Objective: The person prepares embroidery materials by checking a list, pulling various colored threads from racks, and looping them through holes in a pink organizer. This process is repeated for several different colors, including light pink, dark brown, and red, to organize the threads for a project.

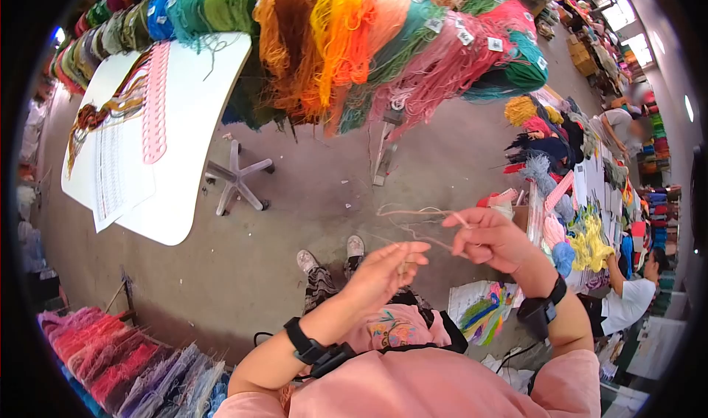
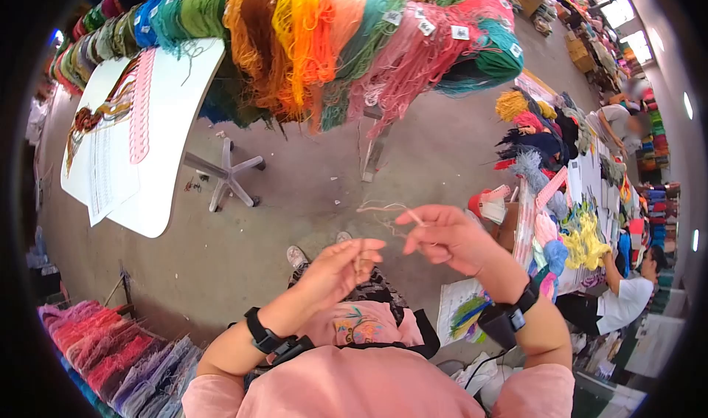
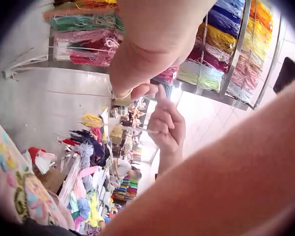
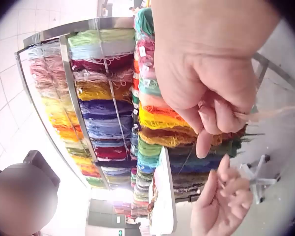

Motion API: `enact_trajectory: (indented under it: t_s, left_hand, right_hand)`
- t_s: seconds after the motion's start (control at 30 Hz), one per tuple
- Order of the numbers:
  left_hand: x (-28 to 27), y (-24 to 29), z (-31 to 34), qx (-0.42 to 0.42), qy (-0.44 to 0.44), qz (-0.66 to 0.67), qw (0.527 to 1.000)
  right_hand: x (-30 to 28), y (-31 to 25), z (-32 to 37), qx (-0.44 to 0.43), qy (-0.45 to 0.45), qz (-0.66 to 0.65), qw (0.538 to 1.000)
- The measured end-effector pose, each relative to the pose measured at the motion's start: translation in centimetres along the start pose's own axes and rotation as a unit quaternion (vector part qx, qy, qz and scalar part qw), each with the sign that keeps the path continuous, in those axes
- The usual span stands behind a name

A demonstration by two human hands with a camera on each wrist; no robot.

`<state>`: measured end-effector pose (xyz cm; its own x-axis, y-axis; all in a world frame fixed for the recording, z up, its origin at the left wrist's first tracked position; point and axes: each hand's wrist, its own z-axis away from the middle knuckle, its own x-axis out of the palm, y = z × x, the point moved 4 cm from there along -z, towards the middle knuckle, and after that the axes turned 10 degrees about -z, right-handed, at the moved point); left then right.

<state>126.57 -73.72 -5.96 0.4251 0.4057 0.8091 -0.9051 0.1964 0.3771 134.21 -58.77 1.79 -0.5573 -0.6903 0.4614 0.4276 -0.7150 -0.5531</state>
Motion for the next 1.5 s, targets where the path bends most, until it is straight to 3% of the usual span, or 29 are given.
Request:
enact_trajectory:
  t_s: [0.17,0.2,0.33,0.43,0.53,0.57,0.63,0.73,0.83,0.9,0.97,1.03,1.13,1.2,1.3,1.4,1.5]
  left_hand:
    - [-0.2,-1.1,-0.5,-0.020,-0.091,0.110,0.990]
    - [-0.7,-1.1,-0.9,-0.022,-0.021,0.107,0.994]
    - [-2.0,0.7,-0.2,-0.036,-0.034,0.175,0.983]
    - [-3.9,-0.9,0.3,-0.069,-0.026,0.162,0.984]
    - [-8.0,-2.8,1.5,-0.059,0.017,0.206,0.977]
    - [-9.6,-2.7,2.1,-0.050,0.121,0.196,0.972]
    - [-11.3,-1.1,2.3,0.080,0.197,0.021,0.977]
    - [-9.7,1.4,0.2,0.210,0.138,-0.231,0.940]
    - [-6.7,1.8,-2.0,0.155,0.003,-0.388,0.909]
    - [-7.0,0.9,-3.0,0.089,-0.072,-0.344,0.932]
    - [-9.0,2.9,-1.7,0.028,-0.106,-0.400,0.910]
    - [-11.0,4.8,0.0,0.063,-0.133,-0.201,0.968]
    - [-12.2,7.5,1.4,0.096,-0.078,-0.109,0.986]
    - [-12.3,8.6,1.4,0.083,-0.034,-0.107,0.990]
    - [-12.1,9.6,0.9,0.077,0.148,-0.183,0.969]
    - [-13.0,10.5,1.4,0.119,0.323,-0.133,0.929]
    - [-10.3,8.7,2.4,0.035,0.238,-0.100,0.966]
  right_hand:
    - [3.7,3.7,-2.3,0.008,-0.028,0.004,1.000]
    - [3.8,3.9,-2.4,0.008,-0.042,0.009,0.999]
    - [4.4,4.1,-2.2,0.043,-0.062,-0.015,0.997]
    - [4.2,4.6,-2.1,0.045,-0.072,-0.007,0.996]
    - [4.5,3.9,-1.6,0.027,-0.078,0.033,0.996]
    - [4.5,3.4,-1.3,0.037,-0.087,0.048,0.994]
    - [4.9,2.7,-0.7,0.060,-0.098,0.070,0.991]
    - [6.2,1.2,0.2,0.079,-0.110,0.094,0.986]
    - [7.2,-1.0,1.9,0.056,-0.110,0.122,0.985]
    - [6.4,-2.5,3.5,0.026,-0.090,0.149,0.984]
    - [3.9,-3.8,5.1,-0.001,-0.007,0.187,0.982]
    - [0.0,-4.1,6.0,-0.005,0.048,0.229,0.972]
    - [-5.1,-2.7,6.8,0.005,0.076,0.207,0.975]
    - [-5.9,-1.8,7.1,0.022,0.023,0.186,0.982]
    - [-6.3,-1.2,7.1,0.004,0.022,0.157,0.987]
    - [-7.2,-0.5,5.2,-0.037,0.072,0.039,0.996]
    - [-5.6,1.8,0.6,-0.051,0.062,-0.078,0.994]
